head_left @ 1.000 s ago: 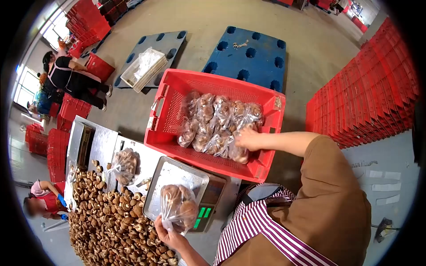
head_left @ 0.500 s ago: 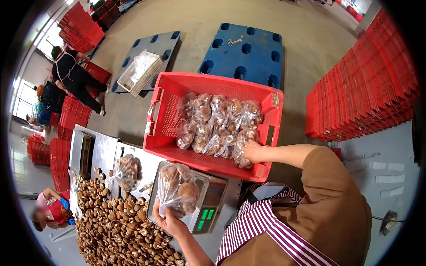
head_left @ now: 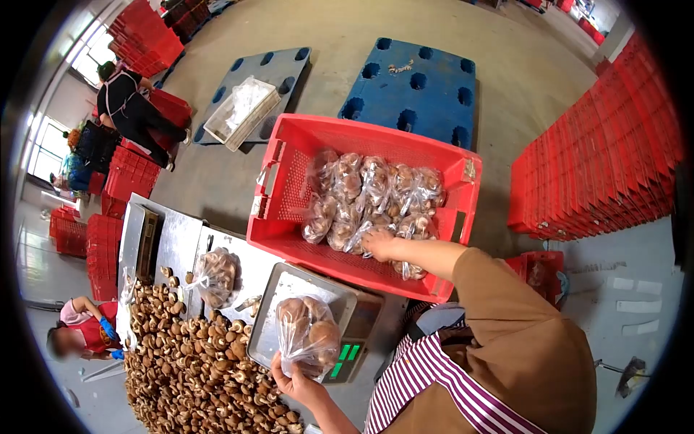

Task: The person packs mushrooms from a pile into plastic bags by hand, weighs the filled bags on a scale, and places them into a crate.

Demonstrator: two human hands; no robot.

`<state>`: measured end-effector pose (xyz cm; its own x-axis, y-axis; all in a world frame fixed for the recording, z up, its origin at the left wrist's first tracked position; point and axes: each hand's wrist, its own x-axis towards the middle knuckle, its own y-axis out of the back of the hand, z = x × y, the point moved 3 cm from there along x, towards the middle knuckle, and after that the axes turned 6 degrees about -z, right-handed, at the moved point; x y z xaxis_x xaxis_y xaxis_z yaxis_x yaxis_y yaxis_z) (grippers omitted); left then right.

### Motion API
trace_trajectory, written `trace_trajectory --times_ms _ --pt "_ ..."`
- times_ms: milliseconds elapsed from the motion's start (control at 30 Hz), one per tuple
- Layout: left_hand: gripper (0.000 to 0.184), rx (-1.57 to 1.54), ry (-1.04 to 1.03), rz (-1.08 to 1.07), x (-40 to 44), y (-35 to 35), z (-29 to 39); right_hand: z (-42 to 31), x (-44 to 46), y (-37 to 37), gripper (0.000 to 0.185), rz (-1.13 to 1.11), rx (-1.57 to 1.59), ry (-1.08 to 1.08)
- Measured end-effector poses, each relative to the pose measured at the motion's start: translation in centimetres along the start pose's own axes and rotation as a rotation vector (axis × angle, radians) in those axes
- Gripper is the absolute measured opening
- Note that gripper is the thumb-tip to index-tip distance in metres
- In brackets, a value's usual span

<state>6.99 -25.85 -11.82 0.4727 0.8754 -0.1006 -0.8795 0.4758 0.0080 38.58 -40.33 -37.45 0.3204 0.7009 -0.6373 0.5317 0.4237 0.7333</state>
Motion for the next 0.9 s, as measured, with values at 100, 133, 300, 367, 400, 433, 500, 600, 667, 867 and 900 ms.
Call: trace_trajectory --times_ms 100,133,300,367,400,433,500,600,667,867,900 --pt "0.021 0.028 0.024 -0.044 0.4 0.2 -1.4 0.7 0.2 1.2 0.070 0.188 0.309 -0.035" --pt "0.020 0.043 0.068 -0.075 0.2 0.4 -1.8 0.9 -0.2 1.1 0.070 0.182 0.311 -0.032" --pt "0.019 0.076 -0.003 -0.282 2.3 -7.2 -1.8 3.2 -6.7 -0.2 0.041 0.081 -0.110 -0.011" --pt "0.020 0.060 0.065 -0.397 3.9 -10.9 -3.3 4.3 -8.9 -1.0 0.042 -0.070 -0.247 -0.053" --pt "0.020 0.032 0.178 -0.457 4.5 -12.7 -3.8 4.7 -9.3 -1.7 0.042 0.073 -0.197 -0.063" --pt "0.021 0.095 0.119 -0.519 5.0 -15.2 -3.4 5.3 -9.8 -2.3 0.043 0.213 -0.146 -0.065" --pt "0.023 0.253 -0.026 -0.615 6.3 -19.1 -5.6 6.9 -9.6 -4.4 0.039 0.178 -0.125 -0.076" --pt "0.031 0.386 -0.137 -0.633 7.1 -24.1 -11.0 7.5 -10.1 -5.1 0.035 0.154 -0.052 -0.271" --pt "0.032 0.405 -0.139 -0.666 7.5 -27.1 -11.2 5.4 -13.7 0.1 0.040 0.400 0.094 -0.034" --pt "0.028 0.745 -0.091 -0.973 6.7 -29.2 -17.9 5.7 -16.4 1.7 0.036 0.267 0.266 -0.179" --pt "0.033 0.782 -0.162 -0.882 6.2 -28.4 -19.0 5.6 -16.6 1.6 0.036 0.269 0.253 -0.169"
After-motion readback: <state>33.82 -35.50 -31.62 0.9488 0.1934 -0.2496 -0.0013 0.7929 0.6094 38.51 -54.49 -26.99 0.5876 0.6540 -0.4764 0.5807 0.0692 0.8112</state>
